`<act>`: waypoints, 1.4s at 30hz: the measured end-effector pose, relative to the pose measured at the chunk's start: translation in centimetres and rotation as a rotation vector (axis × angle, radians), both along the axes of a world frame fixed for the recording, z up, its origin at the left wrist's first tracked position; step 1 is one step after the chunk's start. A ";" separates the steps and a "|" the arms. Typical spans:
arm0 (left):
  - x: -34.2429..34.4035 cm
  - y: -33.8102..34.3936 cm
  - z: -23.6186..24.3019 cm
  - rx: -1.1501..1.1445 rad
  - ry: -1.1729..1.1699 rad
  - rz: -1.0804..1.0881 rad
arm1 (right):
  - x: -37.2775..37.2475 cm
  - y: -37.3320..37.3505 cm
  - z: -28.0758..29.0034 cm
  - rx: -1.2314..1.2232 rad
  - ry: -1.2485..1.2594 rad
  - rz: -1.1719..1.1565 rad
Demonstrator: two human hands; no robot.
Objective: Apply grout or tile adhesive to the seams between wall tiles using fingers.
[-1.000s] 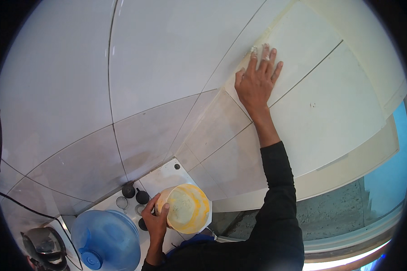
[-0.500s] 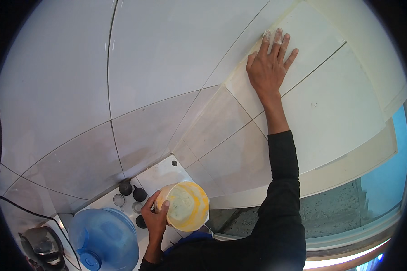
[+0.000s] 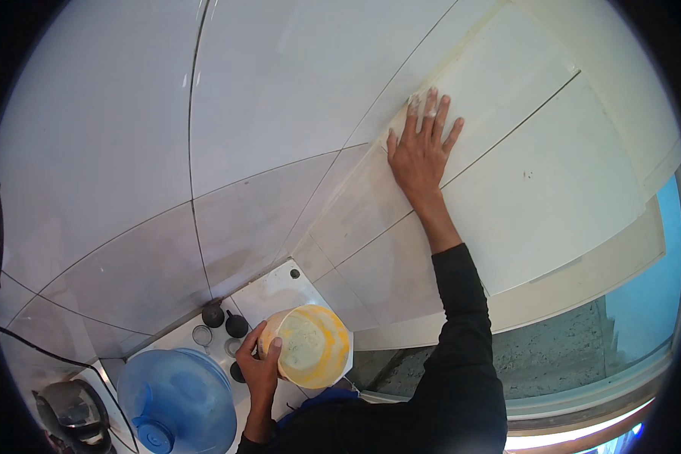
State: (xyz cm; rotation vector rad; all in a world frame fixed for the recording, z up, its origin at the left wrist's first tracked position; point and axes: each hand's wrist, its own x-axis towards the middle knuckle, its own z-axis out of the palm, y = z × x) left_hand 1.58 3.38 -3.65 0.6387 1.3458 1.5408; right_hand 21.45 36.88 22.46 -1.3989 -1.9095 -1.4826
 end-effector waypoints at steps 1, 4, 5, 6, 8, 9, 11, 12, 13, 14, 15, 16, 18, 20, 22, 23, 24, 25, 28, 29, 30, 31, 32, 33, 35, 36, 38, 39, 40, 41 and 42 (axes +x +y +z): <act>-0.1 0.0 -0.1 0.005 0.019 0.003 | 0.1 -0.3 -0.7 0.005 0.002 0.003; -0.2 -0.2 0.2 0.015 -0.005 0.021 | 0.4 -1.6 -2.4 -0.091 0.039 0.117; -0.2 -0.3 0.2 0.019 0.002 0.019 | 0.6 -2.0 -2.4 -0.086 0.046 0.115; -0.2 -0.4 0.4 0.014 0.009 0.016 | 0.8 -2.4 -2.1 -0.087 0.085 0.214; -0.2 -0.5 0.7 0.012 0.034 0.014 | 0.9 -3.9 -1.7 -0.081 0.139 0.314; -0.3 -0.6 0.4 0.010 0.034 0.028 | 0.8 -5.2 -2.0 -0.170 0.267 0.420; -0.5 -0.5 -0.6 0.008 0.055 0.044 | 0.9 -8.4 -3.1 -0.351 0.421 0.584; -0.6 -0.2 -1.3 -0.003 0.021 0.070 | 1.1 -10.4 -4.1 -0.446 0.445 0.644; -0.6 0.0 -2.2 -0.014 -0.012 0.094 | 1.9 -12.4 -5.8 -0.546 0.384 0.635; -0.5 0.3 -3.0 0.007 -0.071 0.134 | 2.7 -14.6 -7.4 -0.645 0.320 0.625; -0.9 0.1 -2.9 -0.006 -0.045 0.141 | 3.0 -16.8 -9.0 -0.766 0.277 0.637; -1.3 0.4 -2.3 0.000 -0.101 0.146 | 3.3 -18.9 -10.3 -0.884 0.231 0.645; -1.8 0.8 -1.2 0.001 -0.137 0.158 | 4.6 -22.3 -12.7 -1.054 0.235 0.673; -2.2 1.0 -0.2 -0.044 -0.211 0.155 | 5.6 -25.5 -13.7 -1.107 0.163 0.638; -1.7 1.7 2.4 -0.094 -0.228 0.163 | 7.1 -27.5 -14.5 -1.191 0.138 0.574; -1.8 1.7 2.5 -0.101 -0.213 0.174 | 7.8 -28.0 -14.7 -1.197 0.148 0.591; -2.1 1.9 2.0 -0.129 -0.183 0.158 | 8.4 -28.2 -14.9 -1.137 0.168 0.621; -2.2 1.9 1.8 -0.159 -0.155 0.142 | 9.0 -28.3 -15.1 -1.079 0.188 0.649; -1.7 1.9 1.4 -0.097 -0.107 0.116 | 11.0 -28.7 -16.1 -1.057 0.175 0.675; -1.8 1.8 0.7 -0.041 -0.064 0.106 | 11.7 -29.0 -16.4 -1.061 0.184 0.690; -1.0 1.6 2.4 -0.049 -0.066 0.126 | 12.6 -28.9 -16.8 -1.045 0.183 0.700; -1.0 1.4 2.3 -0.054 -0.053 0.132 | 13.5 -28.9 -17.3 -1.029 0.182 0.711; -1.3 1.3 2.1 -0.073 -0.036 0.183 | 14.6 -28.8 -17.9 -1.026 0.189 0.725; -1.2 1.4 2.9 -0.094 -0.020 0.226 | 15.8 -28.9 -18.7 -1.050 0.137 0.701; -1.5 0.9 4.2 -0.056 -0.105 0.258 | 16.9 -29.1 -20.0 -1.073 0.090 0.685; -2.1 0.6 4.4 0.033 -0.034 0.254 | 17.2 -29.1 -20.5 -1.107 0.185 0.635; -2.5 0.1 5.6 0.122 0.058 0.249 | 17.1 -28.8 -21.6 -1.142 0.278 0.592; -2.4 -0.1 5.6 0.125 0.062 0.253 | 16.6 -28.4 -22.4 -1.108 0.509 0.567; -2.4 -0.3 5.5 0.131 0.060 0.266 | 16.1 -27.9 -23.3 -1.066 0.737 0.537; -2.4 -0.4 5.3 0.141 0.061 0.279 | 15.2 -27.4 -24.0 -1.062 0.737 0.546; -2.2 -0.6 5.1 0.149 0.066 0.280 | 14.1 -26.8 -24.7 -1.040 0.945 0.572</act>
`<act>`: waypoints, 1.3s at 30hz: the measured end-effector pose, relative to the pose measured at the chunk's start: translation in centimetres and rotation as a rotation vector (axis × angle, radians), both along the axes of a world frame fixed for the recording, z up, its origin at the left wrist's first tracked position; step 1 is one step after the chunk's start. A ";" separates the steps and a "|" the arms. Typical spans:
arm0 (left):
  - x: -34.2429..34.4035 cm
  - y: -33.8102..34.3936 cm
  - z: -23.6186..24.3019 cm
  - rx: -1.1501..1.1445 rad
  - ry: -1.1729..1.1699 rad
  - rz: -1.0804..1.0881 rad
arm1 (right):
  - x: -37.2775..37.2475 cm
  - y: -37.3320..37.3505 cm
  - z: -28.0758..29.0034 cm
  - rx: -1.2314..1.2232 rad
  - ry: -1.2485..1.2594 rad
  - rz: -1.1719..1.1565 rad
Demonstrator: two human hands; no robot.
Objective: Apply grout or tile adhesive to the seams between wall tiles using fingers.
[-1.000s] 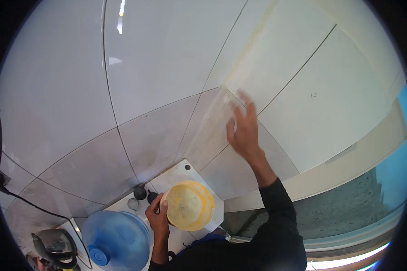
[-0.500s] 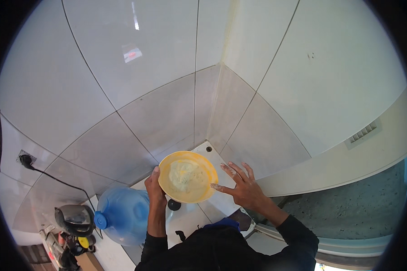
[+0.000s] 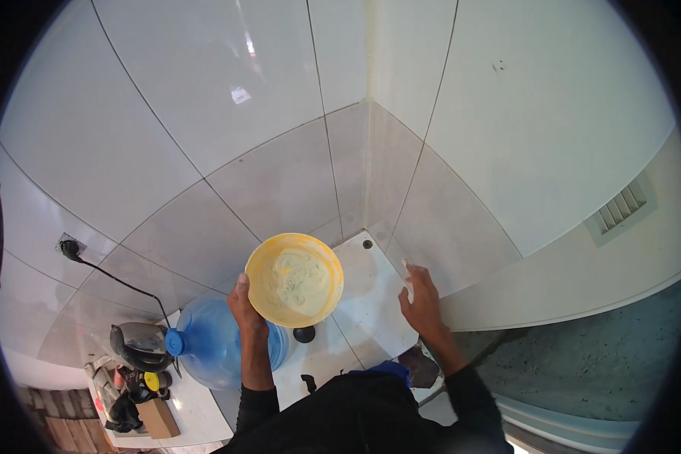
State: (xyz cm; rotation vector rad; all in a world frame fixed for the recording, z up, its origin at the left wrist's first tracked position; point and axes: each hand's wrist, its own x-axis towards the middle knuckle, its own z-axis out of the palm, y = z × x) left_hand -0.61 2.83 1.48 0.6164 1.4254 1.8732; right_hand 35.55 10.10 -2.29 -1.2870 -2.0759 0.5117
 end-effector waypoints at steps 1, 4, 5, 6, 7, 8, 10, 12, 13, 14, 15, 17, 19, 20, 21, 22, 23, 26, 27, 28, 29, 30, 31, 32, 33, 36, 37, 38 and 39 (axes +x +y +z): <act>0.4 -0.3 -0.2 -0.022 -0.016 0.012 | -1.1 0.6 -0.7 -0.051 0.179 -0.065; 0.9 -1.7 -1.0 -0.081 0.015 0.051 | -5.5 2.5 -0.3 -0.064 0.277 -0.073; 1.2 -2.1 -1.4 -0.132 0.048 0.068 | -6.7 3.2 0.5 -0.157 0.340 -0.093; 1.5 -2.5 -1.6 -0.114 0.058 0.070 | -7.7 4.3 1.8 -0.225 0.324 -0.083; 1.9 -2.9 -1.6 -0.123 0.071 0.052 | -8.7 5.7 2.6 -0.209 0.335 -0.078; 2.2 -3.2 -1.6 -0.133 0.082 0.031 | -9.7 7.1 3.5 -0.047 0.332 -0.085; 2.3 -4.0 -1.2 -0.136 0.115 0.017 | -11.8 9.8 5.6 0.262 0.281 -0.121; 2.2 -4.5 -1.3 -0.153 0.144 0.007 | -14.3 12.3 9.3 0.423 0.337 -0.088; 2.3 -4.7 -1.7 -0.134 0.133 0.047 | -15.5 13.3 11.6 0.436 0.439 -0.029; 2.4 -4.9 -1.9 -0.118 0.124 0.085 | -16.8 14.4 13.3 0.503 0.463 -0.032; 2.2 -5.3 -1.9 -0.126 0.137 0.090 | -18.4 15.7 14.7 0.566 0.493 -0.033; 1.7 -6.0 -2.1 -0.167 0.151 0.093 | -20.8 18.6 16.6 0.612 0.485 -0.094; 1.9 -6.2 -2.5 -0.184 0.149 0.094 | -21.7 20.7 17.8 0.675 0.469 -0.171; 2.1 -6.3 -2.6 -0.199 0.134 0.105 | -22.0 21.5 18.2 0.671 0.455 -0.223; 2.1 -6.3 -2.6 -0.198 0.149 0.101 | -22.3 22.1 18.6 0.668 0.440 -0.276; 2.2 -6.4 -2.6 -0.212 0.153 0.113 | -22.6 22.6 18.9 0.668 0.450 -0.287; 2.0 -6.8 -2.7 -0.236 0.157 0.138 | -23.5 22.4 19.3 0.622 0.418 -0.349; 1.7 -7.3 -2.5 -0.243 0.182 0.121 | -24.7 22.9 21.0 0.597 0.419 -0.461; 1.7 -7.3 -2.5 -0.243 0.187 0.120 | -24.9 23.2 21.6 0.625 0.446 -0.503; 1.7 -7.2 -2.6 -0.247 0.175 0.136 | -25.2 23.3 22.1 0.624 0.450 -0.506; 1.7 -7.1 -2.6 -0.256 0.165 0.155 | -25.5 23.5 22.2 0.611 0.481 -0.521; 1.6 -7.0 -2.4 -0.260 0.170 0.158 | -25.7 23.7 22.3 0.598 0.512 -0.536; 1.5 -6.9 -2.2 -0.257 0.182 0.153 | -25.8 23.9 22.5 0.592 0.516 -0.536; 1.5 -6.8 -2.0 -0.254 0.193 0.145 | -25.9 24.1 22.6 0.590 0.513 -0.549; 1.4 -6.8 -2.1 -0.256 0.195 0.147 | -25.9 24.2 22.7 0.588 0.509 -0.561; 1.1 -6.9 -2.5 -0.257 0.201 0.137 | -25.8 24.3 23.0 0.560 0.511 -0.560; 1.0 -7.0 -2.7 -0.254 0.204 0.132 | -25.8 24.3 23.2 0.559 0.512 -0.560; 1.0 -7.1 -2.7 -0.251 0.208 0.127 | -25.8 24.3 23.3 0.557 0.511 -0.564; 1.0 -7.1 -2.8 -0.252 0.208 0.126 | -25.8 24.3 23.5 0.556 0.511 -0.568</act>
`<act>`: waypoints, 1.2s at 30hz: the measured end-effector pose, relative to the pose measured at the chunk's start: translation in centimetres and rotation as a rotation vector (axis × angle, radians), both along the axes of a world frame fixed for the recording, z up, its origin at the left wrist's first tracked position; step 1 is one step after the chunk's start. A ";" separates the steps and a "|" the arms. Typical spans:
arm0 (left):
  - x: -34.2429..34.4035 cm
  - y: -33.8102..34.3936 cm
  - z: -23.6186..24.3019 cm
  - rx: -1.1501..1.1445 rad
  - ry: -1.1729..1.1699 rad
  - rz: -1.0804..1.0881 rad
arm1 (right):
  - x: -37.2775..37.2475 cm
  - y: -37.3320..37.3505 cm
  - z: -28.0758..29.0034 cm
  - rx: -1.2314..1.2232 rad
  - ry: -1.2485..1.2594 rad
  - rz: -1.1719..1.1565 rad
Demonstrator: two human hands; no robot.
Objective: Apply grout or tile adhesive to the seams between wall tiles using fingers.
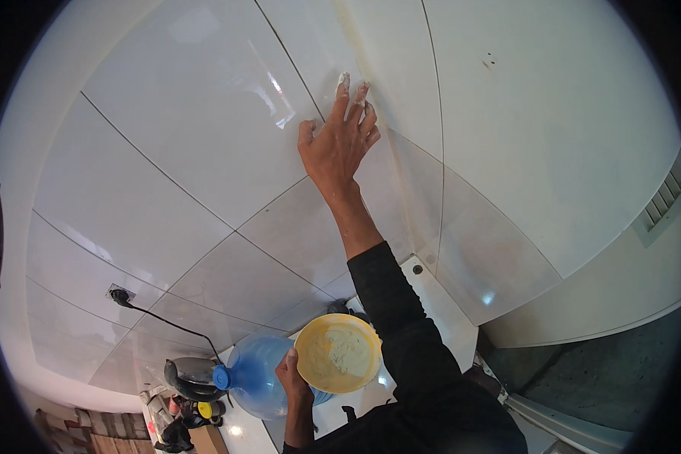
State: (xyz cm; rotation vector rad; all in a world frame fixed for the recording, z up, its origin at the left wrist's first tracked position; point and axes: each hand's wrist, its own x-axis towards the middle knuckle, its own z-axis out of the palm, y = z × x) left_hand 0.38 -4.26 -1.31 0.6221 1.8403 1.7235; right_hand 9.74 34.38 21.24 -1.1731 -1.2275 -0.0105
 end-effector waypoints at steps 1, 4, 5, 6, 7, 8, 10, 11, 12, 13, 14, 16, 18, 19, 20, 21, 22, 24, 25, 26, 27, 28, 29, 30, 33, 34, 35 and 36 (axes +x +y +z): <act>0.0 0.0 0.0 0.002 -0.004 -0.007 | 0.0 0.1 0.2 -0.001 0.001 0.000; 0.0 -0.1 -0.2 0.000 -0.016 -0.010 | 0.3 0.4 1.2 0.015 0.003 -0.002; 0.0 -0.1 -0.2 -0.003 -0.026 -0.006 | 0.4 0.5 1.5 0.030 0.004 -0.006; 0.0 -0.1 -0.2 -0.002 -0.026 -0.006 | 0.5 0.6 1.8 0.046 0.006 -0.009; 0.0 0.0 -0.1 -0.012 -0.031 -0.008 | 0.5 0.6 2.0 0.048 0.005 -0.010; 0.0 0.0 -0.1 -0.022 -0.037 -0.009 | 0.6 0.6 2.2 0.052 0.002 -0.011; 0.1 0.1 0.0 -0.026 -0.046 -0.009 | 0.7 0.7 2.6 0.059 -0.002 -0.014; 0.1 0.1 0.0 -0.031 -0.053 -0.005 | 0.6 0.7 2.7 0.062 0.004 -0.006; 0.0 0.0 -0.2 -0.027 -0.052 -0.003 | 0.5 0.7 2.9 0.065 0.010 0.002; -0.2 -0.1 -0.5 -0.033 -0.044 -0.005 | 0.5 0.6 3.1 0.069 0.011 0.004; -0.2 -0.1 -0.5 -0.038 -0.038 -0.009 | 0.6 0.5 3.3 0.052 0.008 0.010; 0.0 0.0 -0.6 -0.024 -0.037 0.001 | 0.6 0.4 3.8 0.038 0.006 0.018; 0.2 0.2 -0.4 -0.013 -0.040 0.004 | 0.8 0.5 4.1 0.044 -0.006 0.011; 0.2 0.2 -0.3 -0.015 -0.043 0.002 | 0.9 0.6 4.2 0.045 -0.007 0.009; 0.3 0.2 -0.3 -0.018 -0.044 0.002 | 0.8 0.8 4.4 0.066 -0.007 0.003; 0.2 0.2 -0.3 -0.017 -0.045 0.001 | 0.9 0.9 4.5 0.087 -0.007 -0.003; 0.1 0.1 -0.4 -0.023 -0.058 -0.003 | 0.9 1.1 4.7 0.088 -0.008 -0.004; -0.1 0.0 -0.5 -0.029 -0.068 -0.003 | 0.8 1.2 5.2 0.099 -0.012 -0.017; -0.2 0.0 -0.5 -0.024 -0.053 -0.005 | 0.8 1.3 5.4 0.098 -0.012 -0.015; -0.1 0.1 -0.4 -0.019 -0.037 -0.009 | 0.8 1.3 5.6 0.099 -0.020 -0.020; 0.0 0.1 -0.3 -0.019 -0.038 -0.009 | 0.8 1.3 5.8 0.099 -0.029 -0.025; 0.1 0.2 -0.2 -0.016 -0.039 -0.006 | 0.8 1.3 5.9 0.099 -0.029 -0.024; 0.3 0.2 0.0 -0.011 -0.041 -0.004 | 0.9 1.3 6.0 0.103 -0.034 -0.024; 0.3 0.2 0.1 -0.010 -0.041 -0.004 | 0.9 1.4 6.1 0.108 -0.039 -0.024; 0.4 0.2 0.3 -0.017 -0.053 -0.017 | 1.1 1.6 6.5 0.141 -0.058 -0.045; 0.6 0.3 0.4 -0.011 -0.058 -0.016 | 1.1 1.6 6.6 0.142 -0.057 -0.045; 0.5 0.3 0.5 -0.005 -0.061 -0.012 | 1.1 1.6 6.8 0.135 -0.053 -0.035; 0.4 0.3 0.4 -0.002 -0.059 -0.009 | 1.0 1.6 7.0 0.128 -0.049 -0.024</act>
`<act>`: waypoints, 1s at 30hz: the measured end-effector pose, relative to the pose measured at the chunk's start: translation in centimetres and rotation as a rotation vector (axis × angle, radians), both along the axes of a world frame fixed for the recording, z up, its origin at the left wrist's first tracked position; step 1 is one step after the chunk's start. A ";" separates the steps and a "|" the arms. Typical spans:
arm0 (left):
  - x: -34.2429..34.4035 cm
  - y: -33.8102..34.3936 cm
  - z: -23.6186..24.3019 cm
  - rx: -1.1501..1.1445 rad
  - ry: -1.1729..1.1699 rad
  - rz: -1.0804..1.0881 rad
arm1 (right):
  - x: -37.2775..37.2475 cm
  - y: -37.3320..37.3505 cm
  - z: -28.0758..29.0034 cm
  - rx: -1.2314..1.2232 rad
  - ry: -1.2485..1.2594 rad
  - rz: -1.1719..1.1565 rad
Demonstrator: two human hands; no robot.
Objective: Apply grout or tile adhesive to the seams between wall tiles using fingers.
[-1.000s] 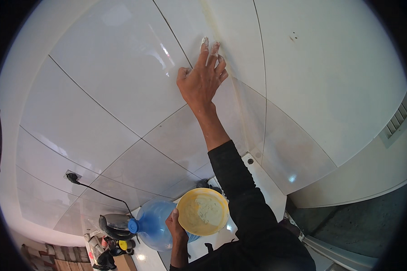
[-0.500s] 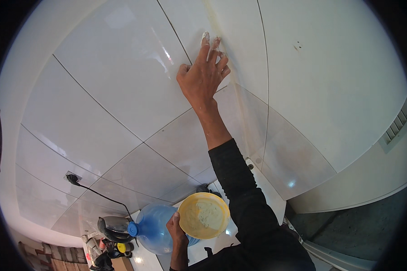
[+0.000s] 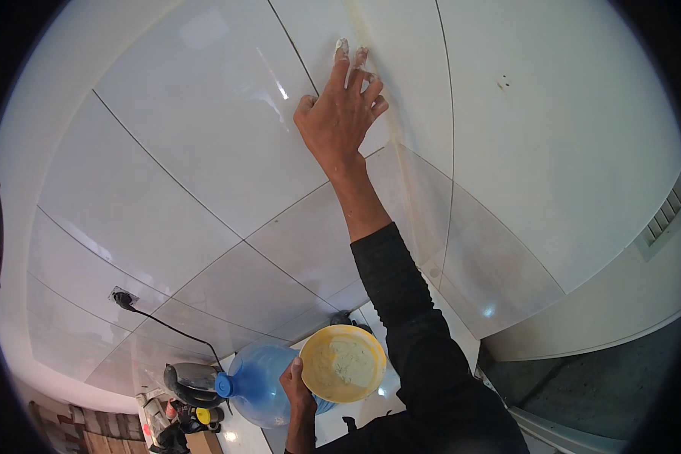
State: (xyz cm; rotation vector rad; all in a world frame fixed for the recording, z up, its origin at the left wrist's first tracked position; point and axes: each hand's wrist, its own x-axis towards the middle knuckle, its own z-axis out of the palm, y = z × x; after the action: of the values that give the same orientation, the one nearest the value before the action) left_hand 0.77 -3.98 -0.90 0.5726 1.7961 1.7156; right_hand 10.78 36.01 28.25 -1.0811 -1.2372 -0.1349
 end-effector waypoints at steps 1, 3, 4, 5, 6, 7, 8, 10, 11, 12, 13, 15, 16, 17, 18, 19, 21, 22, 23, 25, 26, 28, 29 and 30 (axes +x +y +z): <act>-0.2 -0.2 -0.2 -0.004 0.001 0.003 | -0.1 0.0 0.2 0.003 0.002 0.002; -0.2 -0.1 -0.3 -0.007 0.000 0.002 | 0.1 0.2 0.5 -0.008 0.005 0.008; -0.2 0.0 -0.3 -0.005 -0.003 0.013 | 0.1 0.2 0.6 -0.006 0.006 0.007; -0.1 0.1 -0.3 -0.005 -0.008 0.024 | 0.1 0.3 0.7 0.014 -0.005 -0.010; -0.2 0.1 -0.4 -0.004 -0.007 0.023 | 0.1 0.3 0.7 0.033 -0.016 -0.026; -0.2 0.1 -0.4 -0.009 -0.014 0.016 | 0.1 0.4 0.8 0.034 -0.015 -0.027; -0.3 0.0 -0.5 -0.013 -0.020 0.009 | 0.2 0.4 1.0 0.046 -0.020 -0.033; -0.5 -0.1 -0.9 -0.018 -0.006 0.002 | 0.3 0.5 1.3 0.059 -0.022 -0.040; -0.5 0.0 -0.8 -0.026 0.006 -0.005 | 0.3 0.5 1.3 0.070 -0.021 -0.042; -0.4 0.1 -0.7 -0.027 0.007 -0.008 | 0.3 0.5 1.3 0.082 -0.019 -0.043; -0.3 0.1 -0.5 -0.026 0.000 -0.009 | 0.3 0.5 1.3 0.080 -0.018 -0.046; -0.1 0.3 -0.4 -0.024 -0.004 -0.014 | 0.5 0.7 1.5 0.114 -0.017 -0.038; -0.2 0.3 -0.6 -0.029 -0.006 -0.010 | 0.6 0.8 1.5 0.113 -0.016 -0.042; -0.2 0.3 -0.7 -0.033 -0.006 -0.004 | 0.5 0.8 1.6 0.124 -0.018 -0.045; -0.3 0.3 -0.8 -0.034 -0.003 -0.004 | 0.5 0.8 1.7 0.135 -0.021 -0.048; -0.4 0.4 -0.8 -0.039 -0.002 -0.007 | 0.5 0.9 1.7 0.134 -0.018 -0.049; -0.5 0.5 -1.0 -0.043 0.001 -0.013 | 0.5 0.9 1.8 0.153 -0.020 -0.050; -0.5 0.5 -1.1 -0.043 -0.005 -0.015 | 0.5 0.9 1.8 0.153 -0.017 -0.051; -0.5 0.6 -1.2 -0.043 -0.012 -0.018 | 0.5 1.0 1.9 0.152 -0.023 -0.057; -0.6 0.7 -1.2 -0.053 -0.003 -0.029 | 0.6 1.1 2.0 0.153 -0.027 -0.065; -0.7 0.7 -1.1 -0.064 0.002 -0.038 | 0.6 1.0 2.1 0.153 -0.024 -0.053; -0.7 0.7 -0.8 -0.049 0.005 -0.045 | 0.5 0.9 2.5 0.157 -0.021 -0.040; -0.6 0.5 -0.7 -0.039 0.005 -0.051 | 0.5 0.7 2.8 0.163 -0.027 -0.037; -0.7 0.4 -0.6 -0.038 0.006 -0.047 | 0.4 0.6 3.2 0.170 -0.032 -0.033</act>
State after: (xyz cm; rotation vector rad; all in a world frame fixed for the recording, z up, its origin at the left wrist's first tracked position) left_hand 0.07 -3.55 -1.46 0.5997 1.8008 1.6466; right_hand 11.14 36.59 31.45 -0.9555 -1.2141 -0.2788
